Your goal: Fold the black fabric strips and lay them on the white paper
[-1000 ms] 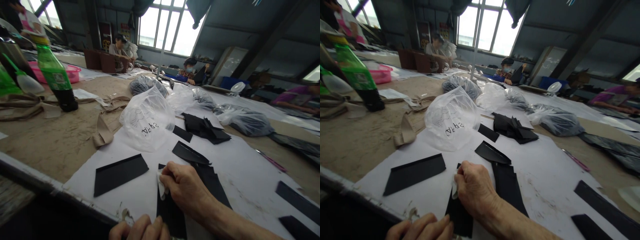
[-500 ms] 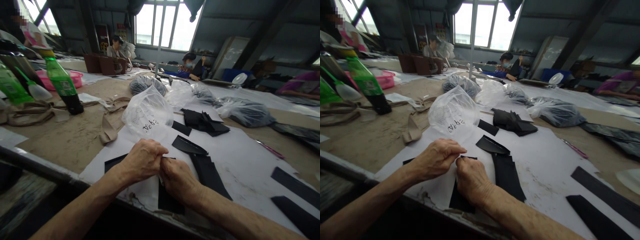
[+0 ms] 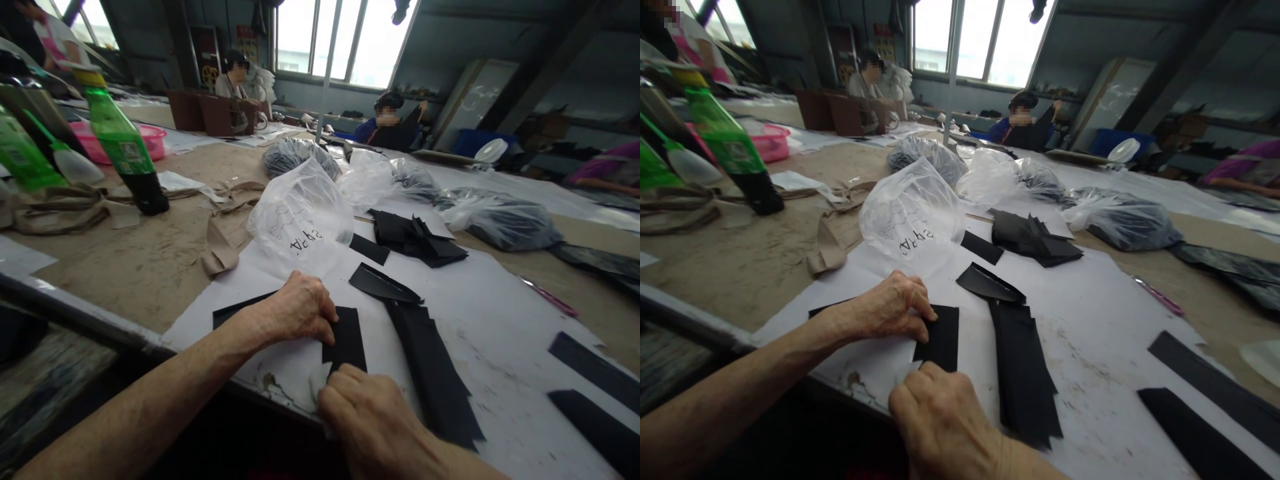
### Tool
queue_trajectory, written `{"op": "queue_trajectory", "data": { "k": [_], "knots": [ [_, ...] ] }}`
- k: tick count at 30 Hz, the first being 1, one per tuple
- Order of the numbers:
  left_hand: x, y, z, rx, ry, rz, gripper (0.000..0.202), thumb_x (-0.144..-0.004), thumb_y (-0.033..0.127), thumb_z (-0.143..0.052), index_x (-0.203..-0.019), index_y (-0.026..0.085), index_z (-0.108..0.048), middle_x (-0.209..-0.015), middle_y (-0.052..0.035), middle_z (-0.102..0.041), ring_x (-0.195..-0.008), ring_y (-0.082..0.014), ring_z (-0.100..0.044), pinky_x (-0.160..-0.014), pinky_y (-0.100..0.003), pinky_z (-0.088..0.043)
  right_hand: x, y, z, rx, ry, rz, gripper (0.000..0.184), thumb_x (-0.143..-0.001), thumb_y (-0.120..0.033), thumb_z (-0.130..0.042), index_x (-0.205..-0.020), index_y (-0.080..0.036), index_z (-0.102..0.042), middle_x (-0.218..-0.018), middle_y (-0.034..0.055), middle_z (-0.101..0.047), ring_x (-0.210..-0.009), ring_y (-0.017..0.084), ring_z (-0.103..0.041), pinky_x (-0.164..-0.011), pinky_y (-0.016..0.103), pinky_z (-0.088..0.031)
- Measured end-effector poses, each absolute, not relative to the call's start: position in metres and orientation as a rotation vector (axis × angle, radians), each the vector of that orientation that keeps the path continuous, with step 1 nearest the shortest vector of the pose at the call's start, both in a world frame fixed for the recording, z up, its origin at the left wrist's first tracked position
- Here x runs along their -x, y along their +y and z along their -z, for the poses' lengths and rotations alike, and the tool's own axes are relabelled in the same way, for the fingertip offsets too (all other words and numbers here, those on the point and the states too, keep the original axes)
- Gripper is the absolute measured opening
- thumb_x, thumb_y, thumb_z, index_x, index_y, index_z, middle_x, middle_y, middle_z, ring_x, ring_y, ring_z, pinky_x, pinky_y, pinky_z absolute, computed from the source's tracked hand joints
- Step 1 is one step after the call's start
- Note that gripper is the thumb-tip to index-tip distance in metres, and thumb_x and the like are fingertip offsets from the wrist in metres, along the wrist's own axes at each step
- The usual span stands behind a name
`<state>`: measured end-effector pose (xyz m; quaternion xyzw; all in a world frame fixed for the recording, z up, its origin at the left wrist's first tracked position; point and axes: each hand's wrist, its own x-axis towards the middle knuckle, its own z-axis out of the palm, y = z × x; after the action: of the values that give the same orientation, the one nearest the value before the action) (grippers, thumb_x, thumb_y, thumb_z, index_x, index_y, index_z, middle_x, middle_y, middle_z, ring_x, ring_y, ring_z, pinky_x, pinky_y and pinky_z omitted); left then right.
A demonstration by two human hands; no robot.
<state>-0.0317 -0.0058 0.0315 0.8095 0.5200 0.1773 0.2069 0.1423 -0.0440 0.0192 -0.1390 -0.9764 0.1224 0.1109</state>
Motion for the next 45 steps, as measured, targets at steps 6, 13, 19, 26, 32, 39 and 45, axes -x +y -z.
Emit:
{"op": "queue_trajectory", "data": {
  "k": [6,13,19,26,32,39,45],
  "knots": [
    [0.035,-0.011,-0.030,-2.326,1.399,-0.470,0.005,-0.070,0.016,-0.064,-0.072,0.018,-0.069,-0.068,0.0005,-0.067,-0.076,-0.0136,-0.060,-0.073,-0.027,-0.044,-0.132,-0.020,-0.017,0.574,-2.855,-0.220,0.017,-0.058,-0.003,-0.039,-0.063,-0.019,-0.043,-0.059,0.0008,-0.048,-0.053,0.013,-0.038,-0.051,0.024,-0.030],
    [0.034,-0.009,-0.027,-2.327,1.386,-0.450,0.014,-0.071,0.028,-0.067,-0.074,0.015,-0.063,-0.071,0.0013,-0.063,-0.083,-0.0147,-0.058,-0.076,-0.034,-0.046,-0.139,-0.037,-0.022,0.262,-2.910,-0.360,0.015,-0.065,-0.004,-0.042,-0.066,-0.019,-0.043,-0.065,0.0013,-0.051,-0.057,0.013,-0.039,-0.052,0.023,-0.032],
    [0.036,-0.009,-0.025,-2.344,1.366,-0.453,0.017,-0.078,0.028,-0.058,-0.068,0.014,-0.060,-0.069,0.0015,-0.060,-0.078,-0.0135,-0.057,-0.074,-0.033,-0.046,-0.130,-0.014,-0.030,0.336,-2.977,-0.260,0.017,-0.063,-0.002,-0.040,-0.066,-0.018,-0.044,-0.066,0.0022,-0.052,-0.059,0.013,-0.040,-0.055,0.024,-0.034],
    [0.034,-0.012,-0.030,-2.277,1.378,-0.485,0.011,-0.066,0.026,-0.071,-0.071,0.017,-0.068,-0.067,0.0013,-0.064,-0.078,-0.0133,-0.057,-0.069,-0.025,-0.044,-0.138,-0.045,-0.014,-0.012,-3.052,-0.383,0.014,-0.080,-0.013,-0.045,-0.068,-0.019,-0.042,-0.067,-0.0020,-0.052,-0.057,0.011,-0.041,-0.047,0.023,-0.028],
    [0.038,-0.008,-0.036,-2.273,1.362,-0.500,0.009,-0.063,0.013,-0.070,-0.069,0.021,-0.071,-0.067,0.0026,-0.068,-0.074,-0.0121,-0.060,-0.071,-0.021,-0.042,-0.145,-0.036,-0.046,0.385,-2.739,-0.688,0.016,-0.082,-0.017,-0.047,-0.065,-0.019,-0.049,-0.057,-0.0041,-0.051,-0.049,0.007,-0.044,-0.045,0.018,-0.031],
    [0.048,-0.052,-0.040,-2.153,1.628,-0.947,0.028,-0.086,0.014,-0.040,-0.101,0.020,-0.063,-0.109,-0.0033,-0.064,-0.099,-0.0147,-0.057,-0.084,-0.029,-0.041,-0.150,-0.003,-0.060,1.268,-2.518,-0.518,0.014,-0.077,-0.015,-0.050,-0.063,-0.019,-0.048,-0.056,-0.0022,-0.055,-0.051,0.012,-0.049,-0.049,0.022,-0.034],
    [0.008,-0.110,0.001,-2.598,1.576,-1.378,0.025,-0.083,0.010,-0.041,-0.080,0.021,-0.064,-0.071,0.0058,-0.068,-0.064,-0.0111,-0.061,-0.064,-0.027,-0.043,-0.130,-0.014,-0.044,0.976,-2.949,-0.579,0.010,-0.071,-0.012,-0.051,-0.064,-0.018,-0.047,-0.055,-0.0013,-0.053,-0.046,0.010,-0.042,-0.043,0.021,-0.025]
  ]
}}
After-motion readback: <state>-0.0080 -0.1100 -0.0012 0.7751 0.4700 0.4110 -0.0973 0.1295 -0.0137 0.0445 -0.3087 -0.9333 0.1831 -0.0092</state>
